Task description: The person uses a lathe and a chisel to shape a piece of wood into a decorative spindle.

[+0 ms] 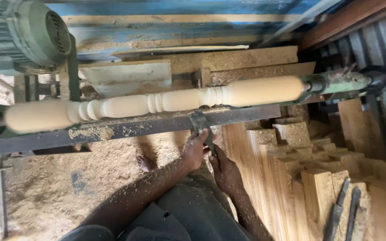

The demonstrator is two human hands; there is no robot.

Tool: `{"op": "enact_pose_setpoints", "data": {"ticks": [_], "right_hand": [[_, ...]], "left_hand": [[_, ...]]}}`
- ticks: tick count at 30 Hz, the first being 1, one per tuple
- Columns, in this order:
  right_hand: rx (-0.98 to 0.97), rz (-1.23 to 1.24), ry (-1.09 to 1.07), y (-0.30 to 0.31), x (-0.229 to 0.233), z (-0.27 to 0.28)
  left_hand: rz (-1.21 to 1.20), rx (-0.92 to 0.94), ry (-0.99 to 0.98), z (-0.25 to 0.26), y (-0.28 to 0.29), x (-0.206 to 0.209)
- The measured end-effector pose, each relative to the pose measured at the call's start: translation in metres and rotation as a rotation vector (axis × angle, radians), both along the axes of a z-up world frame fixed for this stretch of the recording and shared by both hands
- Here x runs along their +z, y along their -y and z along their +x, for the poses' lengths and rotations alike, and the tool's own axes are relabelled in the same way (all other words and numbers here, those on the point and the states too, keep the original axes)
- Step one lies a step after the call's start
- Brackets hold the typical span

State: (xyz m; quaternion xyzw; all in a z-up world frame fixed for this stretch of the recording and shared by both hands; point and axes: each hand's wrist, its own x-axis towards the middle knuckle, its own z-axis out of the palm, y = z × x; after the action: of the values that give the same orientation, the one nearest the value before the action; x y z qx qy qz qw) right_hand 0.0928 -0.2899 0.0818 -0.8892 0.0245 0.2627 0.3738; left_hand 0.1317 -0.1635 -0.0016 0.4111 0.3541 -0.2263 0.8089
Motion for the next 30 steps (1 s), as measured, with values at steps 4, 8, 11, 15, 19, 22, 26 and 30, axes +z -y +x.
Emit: {"op": "enact_pose_setpoints", "data": {"ticks": [4,8,11,15,19,22,26,30], "right_hand": [[0.078,-0.169,-0.009,0.004,-0.003,0.010],[0.092,-0.115,0.058,0.007,-0.009,0.014],[0.040,-0.110,-0.058,0.010,-0.015,0.011],[0.145,-0.104,-0.008,0.016,-0.012,0.021],[0.178,-0.118,0.018,0.017,-0.009,0.024],[0.188,-0.166,-0.006,0.017,-0.006,0.026],[0.168,-0.191,-0.138,0.011,-0.005,0.026],[0.092,-0.091,0.035,0.007,-0.008,0.016]], "left_hand": [[-0.262,0.162,0.022,0.003,0.008,-0.027],[-0.156,0.028,0.099,0.004,0.020,-0.090],[-0.261,-0.016,0.128,-0.005,0.027,-0.124],[0.763,-0.458,0.815,-0.010,0.021,-0.126],[-0.391,0.048,0.090,0.000,0.020,-0.100],[-0.314,-0.048,0.218,0.000,0.011,-0.085],[-0.300,-0.227,0.181,0.002,0.001,-0.070],[-0.190,-0.174,0.124,0.002,0.001,-0.062]]}}
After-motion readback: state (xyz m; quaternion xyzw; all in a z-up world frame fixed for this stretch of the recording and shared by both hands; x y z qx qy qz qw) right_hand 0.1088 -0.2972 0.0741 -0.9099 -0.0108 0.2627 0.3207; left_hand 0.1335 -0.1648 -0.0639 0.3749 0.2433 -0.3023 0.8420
